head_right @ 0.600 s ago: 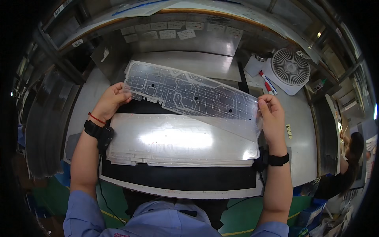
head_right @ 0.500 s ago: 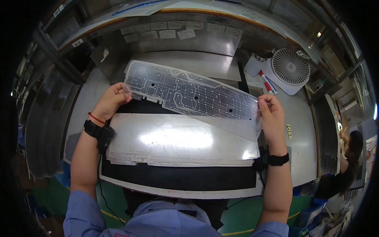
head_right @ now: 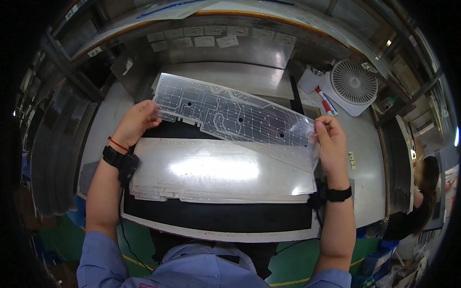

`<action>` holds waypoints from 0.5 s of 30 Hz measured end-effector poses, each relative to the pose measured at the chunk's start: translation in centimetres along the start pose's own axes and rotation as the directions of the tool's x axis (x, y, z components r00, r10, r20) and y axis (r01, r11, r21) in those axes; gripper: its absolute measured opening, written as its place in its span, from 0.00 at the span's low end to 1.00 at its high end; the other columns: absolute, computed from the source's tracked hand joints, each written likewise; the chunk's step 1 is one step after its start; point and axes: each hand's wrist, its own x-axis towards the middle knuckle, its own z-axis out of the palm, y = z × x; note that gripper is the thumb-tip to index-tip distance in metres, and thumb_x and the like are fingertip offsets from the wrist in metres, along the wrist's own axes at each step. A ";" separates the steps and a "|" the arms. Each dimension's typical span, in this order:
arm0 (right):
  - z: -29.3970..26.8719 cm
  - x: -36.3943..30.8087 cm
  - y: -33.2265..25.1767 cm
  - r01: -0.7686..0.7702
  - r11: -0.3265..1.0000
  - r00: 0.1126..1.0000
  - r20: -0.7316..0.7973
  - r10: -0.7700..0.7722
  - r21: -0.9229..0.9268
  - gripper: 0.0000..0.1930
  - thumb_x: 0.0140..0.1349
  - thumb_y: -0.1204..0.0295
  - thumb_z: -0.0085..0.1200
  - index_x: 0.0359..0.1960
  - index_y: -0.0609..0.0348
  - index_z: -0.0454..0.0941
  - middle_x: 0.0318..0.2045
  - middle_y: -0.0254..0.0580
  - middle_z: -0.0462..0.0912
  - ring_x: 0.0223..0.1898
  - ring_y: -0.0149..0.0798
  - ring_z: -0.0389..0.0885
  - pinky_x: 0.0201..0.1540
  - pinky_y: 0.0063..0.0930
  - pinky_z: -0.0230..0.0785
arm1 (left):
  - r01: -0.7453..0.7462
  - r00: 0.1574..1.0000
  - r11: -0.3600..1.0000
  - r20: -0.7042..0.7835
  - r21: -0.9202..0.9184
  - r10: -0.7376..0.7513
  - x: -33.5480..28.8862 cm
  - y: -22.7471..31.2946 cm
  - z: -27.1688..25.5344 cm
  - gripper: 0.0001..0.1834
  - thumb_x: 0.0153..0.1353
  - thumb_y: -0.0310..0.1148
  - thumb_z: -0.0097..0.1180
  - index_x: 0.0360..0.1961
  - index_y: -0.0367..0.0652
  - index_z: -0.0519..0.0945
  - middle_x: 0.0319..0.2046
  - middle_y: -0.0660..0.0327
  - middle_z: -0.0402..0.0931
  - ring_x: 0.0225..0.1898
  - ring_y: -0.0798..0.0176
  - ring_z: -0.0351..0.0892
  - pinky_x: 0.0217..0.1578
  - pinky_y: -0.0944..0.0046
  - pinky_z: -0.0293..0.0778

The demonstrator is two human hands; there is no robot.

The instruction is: Inspecting and sorting clear plastic keyboard circuit membranes at a workstation.

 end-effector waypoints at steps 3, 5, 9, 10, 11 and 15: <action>0.1 0.0 0.0 -0.003 1.000 1.000 -0.009 0.003 0.006 0.04 0.68 0.73 0.48 0.40 0.60 0.73 0.28 0.30 0.74 0.27 0.23 0.71 0.32 0.16 0.65 | -0.035 0.999 0.990 0.004 0.137 0.035 -0.1 -0.2 0.3 0.12 0.63 0.30 0.58 0.45 0.37 0.74 0.35 0.62 0.79 0.33 0.73 0.78 0.36 0.76 0.77; 0.1 0.0 0.0 -0.001 1.000 1.000 -0.017 0.001 -0.003 0.04 0.68 0.73 0.48 0.40 0.60 0.73 0.28 0.29 0.74 0.27 0.23 0.71 0.32 0.16 0.65 | -0.057 0.998 0.988 0.023 0.145 0.055 -0.1 -0.3 0.1 0.13 0.61 0.27 0.60 0.45 0.37 0.74 0.35 0.62 0.79 0.33 0.74 0.78 0.36 0.76 0.76; -0.2 0.1 0.3 -0.002 1.000 1.000 -0.010 0.002 -0.031 0.04 0.67 0.74 0.49 0.40 0.60 0.73 0.29 0.30 0.74 0.27 0.23 0.72 0.32 0.16 0.65 | -0.033 0.999 0.992 0.008 0.120 0.033 -0.2 0.0 0.6 0.12 0.61 0.26 0.59 0.45 0.37 0.73 0.35 0.63 0.80 0.32 0.74 0.78 0.36 0.77 0.77; -0.2 0.0 0.2 -0.002 0.999 1.000 -0.006 0.002 -0.034 0.04 0.67 0.74 0.49 0.39 0.60 0.73 0.29 0.30 0.74 0.27 0.23 0.72 0.32 0.16 0.65 | -0.021 1.000 0.994 -0.002 0.104 0.022 -0.2 0.0 0.6 0.12 0.61 0.25 0.58 0.45 0.37 0.73 0.35 0.63 0.80 0.32 0.75 0.79 0.36 0.78 0.77; -0.2 0.0 0.2 -0.002 0.999 1.000 -0.002 0.002 -0.037 0.04 0.67 0.74 0.49 0.39 0.60 0.73 0.29 0.30 0.74 0.27 0.23 0.72 0.32 0.16 0.65 | -0.010 1.000 0.996 -0.012 0.088 0.011 -0.1 0.0 0.6 0.12 0.61 0.25 0.58 0.45 0.37 0.73 0.35 0.63 0.80 0.31 0.75 0.79 0.35 0.79 0.77; -0.4 0.0 0.1 -0.030 0.999 1.000 0.009 0.030 -0.031 0.03 0.67 0.75 0.49 0.39 0.60 0.74 0.29 0.30 0.75 0.27 0.23 0.72 0.30 0.16 0.65 | 0.012 1.000 0.997 -0.019 0.077 -0.011 -0.1 0.3 0.6 0.10 0.63 0.26 0.55 0.45 0.37 0.74 0.36 0.63 0.79 0.32 0.75 0.78 0.37 0.78 0.77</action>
